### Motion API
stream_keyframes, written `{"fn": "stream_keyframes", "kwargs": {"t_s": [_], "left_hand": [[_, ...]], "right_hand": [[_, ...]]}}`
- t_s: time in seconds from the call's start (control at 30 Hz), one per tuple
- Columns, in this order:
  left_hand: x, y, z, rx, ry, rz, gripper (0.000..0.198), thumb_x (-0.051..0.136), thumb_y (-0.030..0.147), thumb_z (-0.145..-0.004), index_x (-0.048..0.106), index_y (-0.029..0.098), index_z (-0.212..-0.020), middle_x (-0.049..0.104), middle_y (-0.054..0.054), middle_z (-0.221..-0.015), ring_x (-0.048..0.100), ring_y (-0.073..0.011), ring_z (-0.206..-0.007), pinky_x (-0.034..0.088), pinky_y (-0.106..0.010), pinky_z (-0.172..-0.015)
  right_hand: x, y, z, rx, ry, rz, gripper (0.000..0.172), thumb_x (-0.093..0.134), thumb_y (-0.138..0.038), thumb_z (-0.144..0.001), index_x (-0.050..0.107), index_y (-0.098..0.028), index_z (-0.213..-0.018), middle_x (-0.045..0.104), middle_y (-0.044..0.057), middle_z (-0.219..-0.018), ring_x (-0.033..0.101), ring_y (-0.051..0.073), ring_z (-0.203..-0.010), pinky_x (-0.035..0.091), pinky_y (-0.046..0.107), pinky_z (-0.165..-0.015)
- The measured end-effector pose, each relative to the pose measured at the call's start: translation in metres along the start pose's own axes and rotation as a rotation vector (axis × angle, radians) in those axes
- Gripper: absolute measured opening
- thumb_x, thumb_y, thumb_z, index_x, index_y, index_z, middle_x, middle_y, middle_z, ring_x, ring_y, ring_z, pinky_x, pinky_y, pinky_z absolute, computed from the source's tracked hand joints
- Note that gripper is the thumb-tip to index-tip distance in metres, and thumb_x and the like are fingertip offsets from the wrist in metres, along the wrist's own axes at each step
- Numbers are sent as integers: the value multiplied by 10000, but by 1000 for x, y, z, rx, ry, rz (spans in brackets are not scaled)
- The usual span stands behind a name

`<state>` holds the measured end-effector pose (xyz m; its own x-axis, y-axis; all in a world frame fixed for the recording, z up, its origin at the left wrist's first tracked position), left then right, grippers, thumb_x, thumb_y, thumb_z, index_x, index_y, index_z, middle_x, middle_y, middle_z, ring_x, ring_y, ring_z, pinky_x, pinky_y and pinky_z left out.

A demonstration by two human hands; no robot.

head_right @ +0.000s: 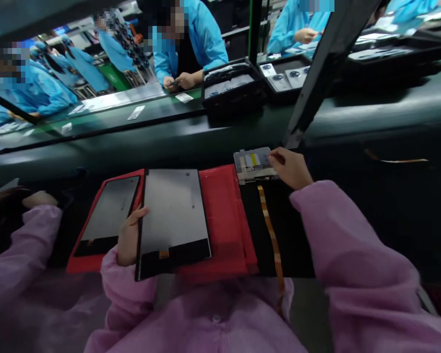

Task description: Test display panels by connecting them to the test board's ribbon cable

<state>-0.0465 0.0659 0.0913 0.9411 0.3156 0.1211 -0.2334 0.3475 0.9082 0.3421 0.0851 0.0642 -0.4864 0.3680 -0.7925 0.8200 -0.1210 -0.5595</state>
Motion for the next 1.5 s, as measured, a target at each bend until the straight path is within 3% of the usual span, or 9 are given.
{"fn": "stream_keyframes", "kwargs": {"t_s": [0.2, 0.47, 0.73, 0.87, 0.97, 1.07, 1.27, 1.4, 1.5], "left_hand": [[23, -11, -16, -171, -67, 60, 166, 619, 253, -709, 653, 171, -849, 640, 46, -585, 595, -144, -519, 522, -264, -539], [43, -51, -34, -243, -226, 10, 275, 599, 189, -680, 652, 139, -946, 691, -26, -705, 648, -175, -588, 535, -293, -596], [39, -67, -31, 144, -435, -132, 558, 609, 287, -772, 508, 241, -1319, 586, -48, -1336, 570, -227, -1208, 442, -347, -1040], [19, -64, -30, 409, -330, -475, 627, 601, 346, -842, 388, 266, -1426, 281, -28, -1574, 235, -209, -1459, 174, -378, -1213], [-3, -69, -22, 406, -332, -562, 664, 568, 435, -873, 320, 261, -1464, 221, -40, -1595, 200, -206, -1470, 149, -400, -1220], [-24, -80, -4, 315, -369, -533, 682, 537, 507, -882, 296, 268, -1474, 275, -58, -1575, 257, -216, -1453, 210, -406, -1207], [-48, -101, 41, 362, -397, -769, 655, 441, 483, -940, 169, 304, -1509, 210, -56, -1597, 198, -213, -1472, 186, -449, -1211], [-45, -121, 61, 608, -499, -1110, 1085, 638, 647, -744, -5, 257, -1527, 115, -172, -1600, 161, -355, -1466, 244, -596, -1150], [-37, -139, 68, 753, -392, -1252, 1219, 694, 664, -669, -39, 201, -1526, 71, -246, -1583, 157, -425, -1449, 286, -642, -1105]], "right_hand": [[34, 39, -3, 7, 125, -21, 198, 514, -151, -855, 686, -118, -949, 695, 86, -892, 621, 174, -785, 467, 284, -743], [21, 48, -3, -43, 183, -28, 214, 478, -222, -825, 676, -192, -897, 698, 63, -864, 636, 209, -761, 498, 335, -728], [16, 35, 3, -99, 167, 7, 219, 451, -244, -834, 662, -206, -880, 696, 74, -883, 641, 224, -779, 490, 344, -709], [14, 29, 5, -116, 142, 21, 233, 440, -240, -829, 658, -184, -889, 690, 91, -889, 642, 235, -806, 486, 352, -726], [10, 19, 8, -125, 98, 21, 271, 412, -248, -838, 652, -153, -921, 682, 117, -925, 635, 244, -832, 476, 374, -755], [5, 1, 19, -201, -81, -10, 257, 441, -295, -836, 656, -163, -886, 687, 85, -874, 633, 213, -761, 479, 346, -715], [9, -46, 65, -157, -924, -52, 283, 442, -387, -891, 621, -199, -1004, 684, -1, -698, 633, 148, -511, 487, 264, -555], [23, -62, 80, -74, -994, -10, 271, 401, -336, -907, 600, -166, -977, 704, 55, -751, 666, 185, -542, 492, 281, -560], [30, -67, 82, -91, -1025, -36, 282, 391, -372, -921, 576, -163, -959, 702, 54, -711, 691, 200, -623, 506, 266, -564]]}}
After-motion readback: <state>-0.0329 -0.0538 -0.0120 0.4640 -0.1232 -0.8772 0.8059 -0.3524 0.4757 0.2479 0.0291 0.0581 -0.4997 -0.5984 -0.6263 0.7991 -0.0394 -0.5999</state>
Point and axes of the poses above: each hand's wrist, its own z-axis away from the middle knuckle, its own x-axis out of the palm, y = z × x, the point moved 1 cm from there along -z, towards the middle knuckle
